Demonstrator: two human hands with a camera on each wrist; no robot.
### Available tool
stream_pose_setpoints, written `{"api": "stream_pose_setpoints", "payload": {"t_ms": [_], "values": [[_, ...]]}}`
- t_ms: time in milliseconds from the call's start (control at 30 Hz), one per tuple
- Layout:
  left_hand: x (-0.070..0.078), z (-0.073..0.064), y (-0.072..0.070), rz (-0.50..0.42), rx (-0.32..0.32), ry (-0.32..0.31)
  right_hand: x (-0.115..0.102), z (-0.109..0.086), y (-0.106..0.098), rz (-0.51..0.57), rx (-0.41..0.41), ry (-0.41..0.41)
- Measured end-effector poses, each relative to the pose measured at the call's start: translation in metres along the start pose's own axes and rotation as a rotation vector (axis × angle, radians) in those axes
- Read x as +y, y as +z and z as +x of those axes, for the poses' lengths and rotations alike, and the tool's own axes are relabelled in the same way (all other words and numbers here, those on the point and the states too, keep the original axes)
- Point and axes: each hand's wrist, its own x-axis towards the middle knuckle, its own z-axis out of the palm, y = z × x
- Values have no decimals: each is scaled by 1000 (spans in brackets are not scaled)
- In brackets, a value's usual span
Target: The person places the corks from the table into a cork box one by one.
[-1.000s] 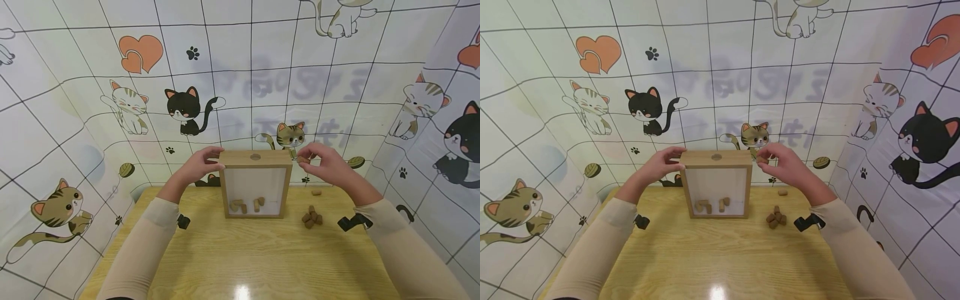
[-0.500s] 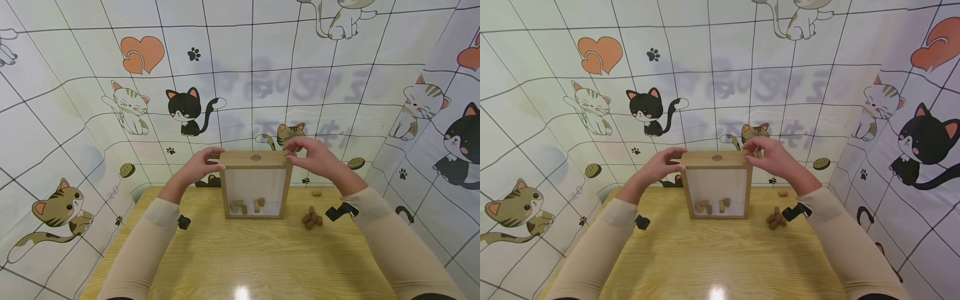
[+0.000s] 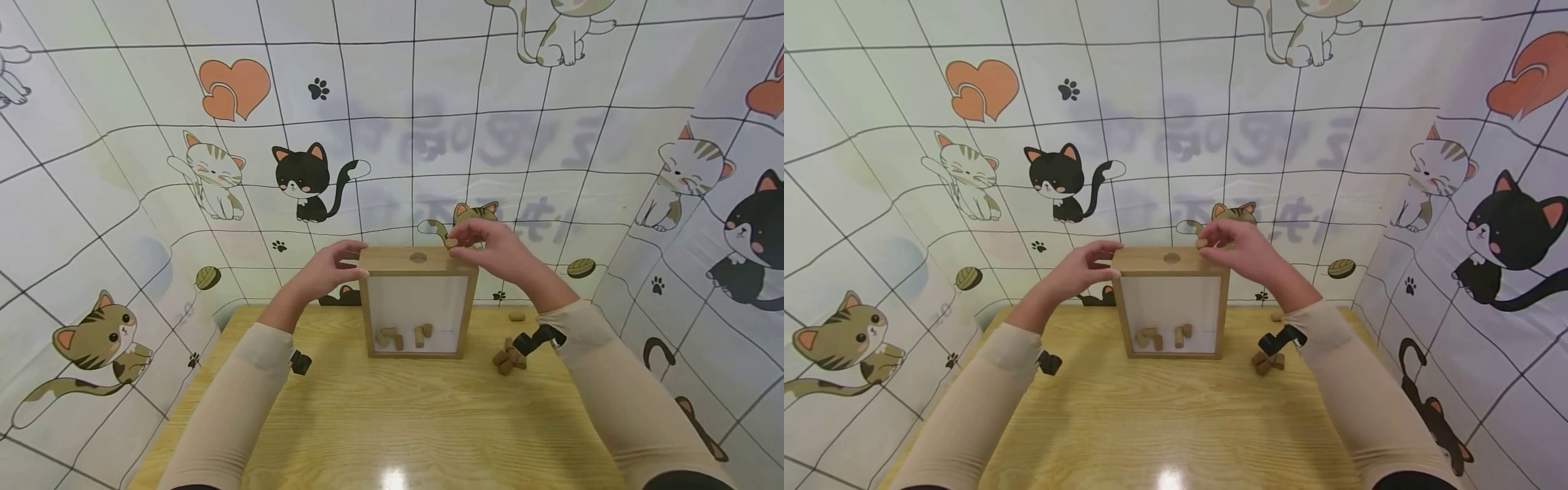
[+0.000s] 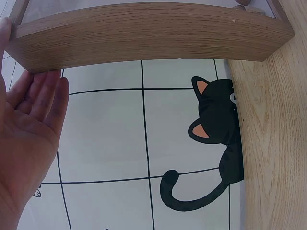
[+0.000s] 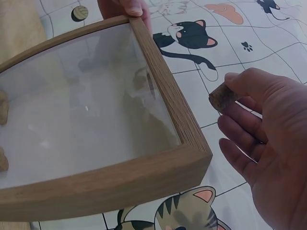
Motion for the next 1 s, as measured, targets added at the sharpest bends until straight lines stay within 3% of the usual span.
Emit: {"api": "stream_pose_setpoints", "payload": {"t_ms": [300,1000], "values": [[2,0,0,-3,-3,2,-6,13,14,108,12,55],[1,0,0,16,1,3,-13,35,34,36,-103,22]]}}
